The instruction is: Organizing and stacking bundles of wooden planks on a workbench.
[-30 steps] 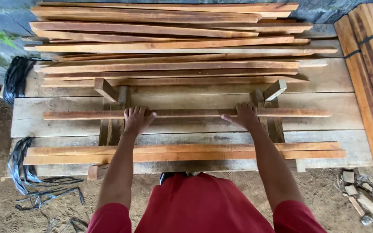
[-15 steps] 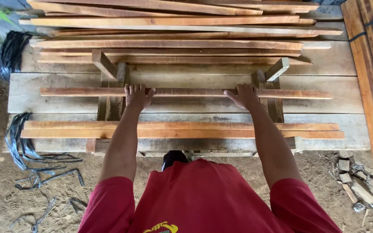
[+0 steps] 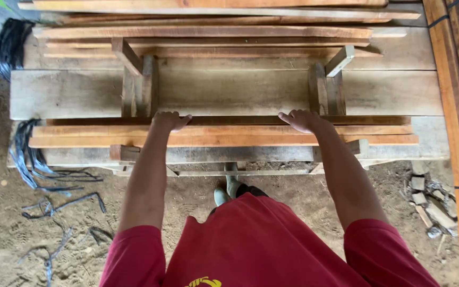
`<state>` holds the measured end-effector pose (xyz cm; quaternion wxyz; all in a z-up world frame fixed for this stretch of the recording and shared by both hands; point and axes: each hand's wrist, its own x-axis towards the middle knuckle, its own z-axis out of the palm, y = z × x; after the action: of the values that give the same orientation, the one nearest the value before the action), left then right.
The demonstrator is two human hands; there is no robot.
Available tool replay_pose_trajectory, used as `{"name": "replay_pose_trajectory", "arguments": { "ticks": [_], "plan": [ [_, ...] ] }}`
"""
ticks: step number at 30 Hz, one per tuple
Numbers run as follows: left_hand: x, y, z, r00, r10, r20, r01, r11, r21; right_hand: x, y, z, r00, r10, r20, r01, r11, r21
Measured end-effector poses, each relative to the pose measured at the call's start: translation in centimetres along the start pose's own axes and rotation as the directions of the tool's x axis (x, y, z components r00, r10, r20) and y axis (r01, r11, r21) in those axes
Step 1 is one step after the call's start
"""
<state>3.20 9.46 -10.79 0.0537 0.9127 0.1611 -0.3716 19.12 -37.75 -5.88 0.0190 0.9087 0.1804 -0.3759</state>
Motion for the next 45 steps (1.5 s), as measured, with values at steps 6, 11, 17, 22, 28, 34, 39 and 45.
{"name": "replay_pose_trajectory", "arguments": {
  "ticks": [6, 11, 17, 22, 28, 34, 39, 45],
  "plan": [
    [-2.7, -0.4, -1.4, 0.991, 0.092, -0.100, -0.098, 0.993, -0.060, -4.3, -1.5, 1.0, 0.968, -0.063, -0.244, 0.056, 0.998, -0.036],
    [-6.9, 0.0, -0.5, 0.902, 0.030, -0.431, -0.107, 0.982, -0.155, -2.8, -0.4, 4.3, 0.750, -0.106, -0.653, 0.066, 0.994, -0.086],
    [-4.2, -0.6, 2.6, 0.510, 0.028, -0.860, -0.196, 0.977, -0.085, -0.2, 1.1, 6.2, 0.318, -0.212, -0.924, 0.156, 0.973, -0.170],
    [-2.3, -0.8, 3.6, 0.301, 0.061, -0.952, -0.215, 0.977, -0.006, 0.2, 1.4, 6.3, 0.227, -0.223, -0.948, 0.158, 0.969, -0.190],
    [-4.3, -0.4, 3.0, 0.409, 0.017, -0.912, -0.285, 0.952, -0.110, 0.2, 1.5, 7.0, 0.233, -0.204, -0.951, 0.141, 0.975, -0.174],
    [-4.6, -0.2, 2.4, 0.435, 0.024, -0.900, -0.254, 0.962, -0.098, -0.2, 1.2, 6.2, 0.246, -0.184, -0.952, 0.143, 0.978, -0.152],
    [-8.6, 1.3, -1.5, 0.867, -0.010, -0.499, -0.099, 0.976, -0.193, -3.5, -0.3, 5.2, 0.552, -0.132, -0.824, 0.151, 0.987, -0.056],
    [-9.9, 1.3, -4.4, 0.985, 0.100, -0.140, -0.130, 0.966, -0.225, -3.6, -1.3, 0.8, 0.945, -0.033, -0.327, 0.075, 0.990, 0.118]
  ]
}}
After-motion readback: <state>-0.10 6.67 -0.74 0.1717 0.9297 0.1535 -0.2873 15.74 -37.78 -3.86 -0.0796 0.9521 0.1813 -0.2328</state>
